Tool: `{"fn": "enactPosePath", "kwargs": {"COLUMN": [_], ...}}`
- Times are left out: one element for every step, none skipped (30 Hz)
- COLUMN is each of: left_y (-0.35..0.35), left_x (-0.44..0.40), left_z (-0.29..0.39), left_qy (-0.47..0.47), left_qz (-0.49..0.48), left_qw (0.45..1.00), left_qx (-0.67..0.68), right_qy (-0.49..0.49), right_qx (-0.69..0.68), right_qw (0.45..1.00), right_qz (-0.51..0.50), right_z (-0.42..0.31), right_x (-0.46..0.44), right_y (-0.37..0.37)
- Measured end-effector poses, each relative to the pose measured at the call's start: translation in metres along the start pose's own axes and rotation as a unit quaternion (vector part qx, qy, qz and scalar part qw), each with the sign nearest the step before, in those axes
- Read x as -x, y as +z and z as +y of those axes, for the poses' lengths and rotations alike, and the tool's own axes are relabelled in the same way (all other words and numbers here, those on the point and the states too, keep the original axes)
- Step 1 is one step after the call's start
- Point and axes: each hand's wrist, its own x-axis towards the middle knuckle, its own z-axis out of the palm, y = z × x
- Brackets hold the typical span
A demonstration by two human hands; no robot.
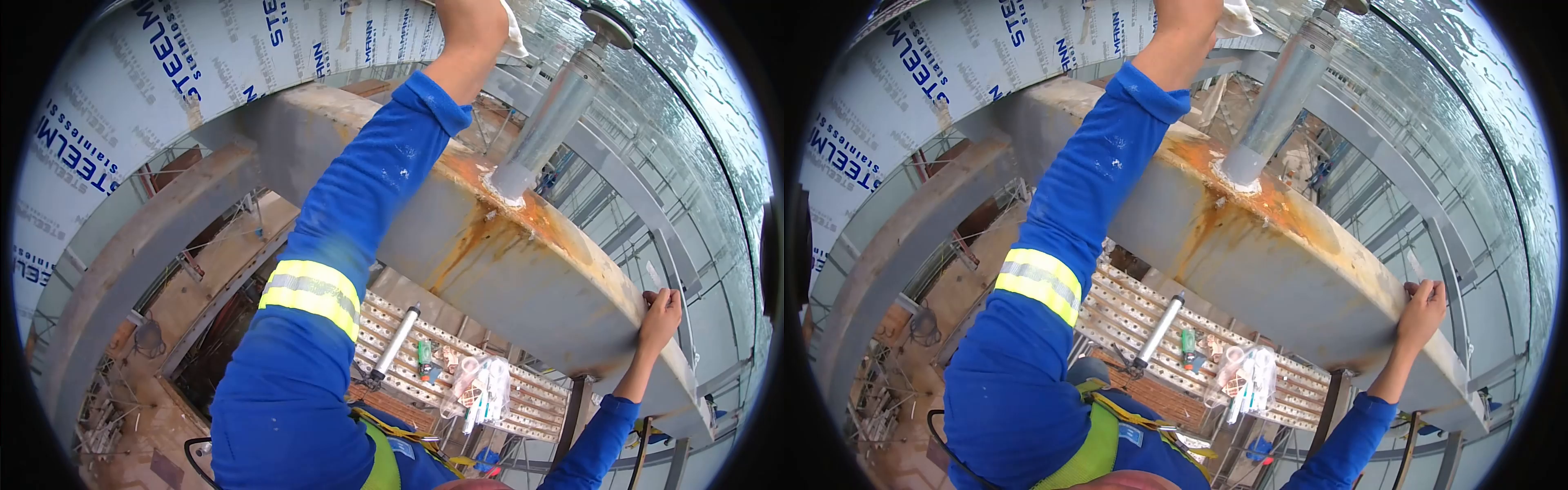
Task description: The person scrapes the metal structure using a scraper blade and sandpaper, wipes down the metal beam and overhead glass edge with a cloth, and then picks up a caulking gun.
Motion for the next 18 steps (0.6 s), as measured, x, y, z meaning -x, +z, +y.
{"fn": "enactPosePath", "kwargs": {"left_y": [0.01,0.019,0.027,0.031,0.03,0.026,0.022,0.017,0.003,-0.014,-0.022,-0.009,0.005,0.017,0.021,0.021,0.022,0.021], "left_x": [0.009,0.018,0.028,0.033,0.031,0.028,0.025,0.018,0.011,0.006,0.004,0.007,0.011,0.017,0.02,0.021,0.023,0.023], "left_z": [-0.001,-0.003,-0.001,0.0,-0.002,0.001,0.003,0.004,0.015,0.028,0.035,0.028,0.017,0.003,-0.001,-0.005,-0.009,-0.005], "left_qy": [0.037,0.036,0.06,0.083,0.082,0.067,0.052,-0.007,-0.008,-0.047,-0.085,-0.111,-0.112,0.021,0.154,0.152,0.144,0.138], "left_qz": [0.008,0.009,0.008,0.008,0.01,0.006,0.001,-0.013,-0.014,-0.086,-0.156,-0.116,-0.117,-0.044,0.03,0.027,0.023,0.02], "left_qw": [0.997,0.997,0.994,0.992,0.992,0.995,0.997,1.0,1.0,0.993,0.974,0.976,0.975,0.998,0.985,0.985,0.987,0.989], "left_qx": [-0.072,-0.073,-0.086,-0.098,-0.098,-0.074,-0.051,0.003,0.004,0.071,0.138,0.149,0.149,0.039,-0.073,-0.074,-0.067,-0.059], "right_qy": [0.0,-0.003,-0.006,-0.008,-0.005,-0.001,-0.002,-0.001,0.0,0.002,0.002,0.001,0.003,-0.004,-0.011,-0.008,-0.007,-0.009], "right_qx": [-0.001,0.007,0.015,0.016,0.009,0.001,0.002,-0.005,-0.011,-0.01,-0.005,0.0,0.001,0.004,0.007,0.008,0.009,0.008], "right_qw": [1.0,1.0,1.0,1.0,1.0,1.0,1.0,1.0,1.0,1.0,1.0,1.0,1.0,1.0,1.0,1.0,1.0,1.0], "right_qz": [-0.001,-0.001,0.0,-0.001,-0.001,-0.001,0.0,0.0,0.0,0.002,0.0,-0.003,-0.003,-0.003,-0.003,-0.005,-0.004,-0.001], "right_z": [0.002,0.006,0.007,0.008,0.007,0.006,0.005,0.003,0.002,0.0,-0.001,-0.002,0.0,0.003,0.005,0.007,0.007,0.007], "right_x": [-0.001,-0.003,-0.004,-0.004,-0.004,-0.003,-0.003,-0.002,-0.001,0.0,0.0,0.0,-0.001,-0.002,-0.003,-0.002,-0.003,-0.003], "right_y": [0.0,0.0,0.0,0.001,0.001,0.0,0.0,0.0,0.0,0.0,-0.001,-0.001,-0.001,-0.001,0.0,0.0,0.0,0.0]}}
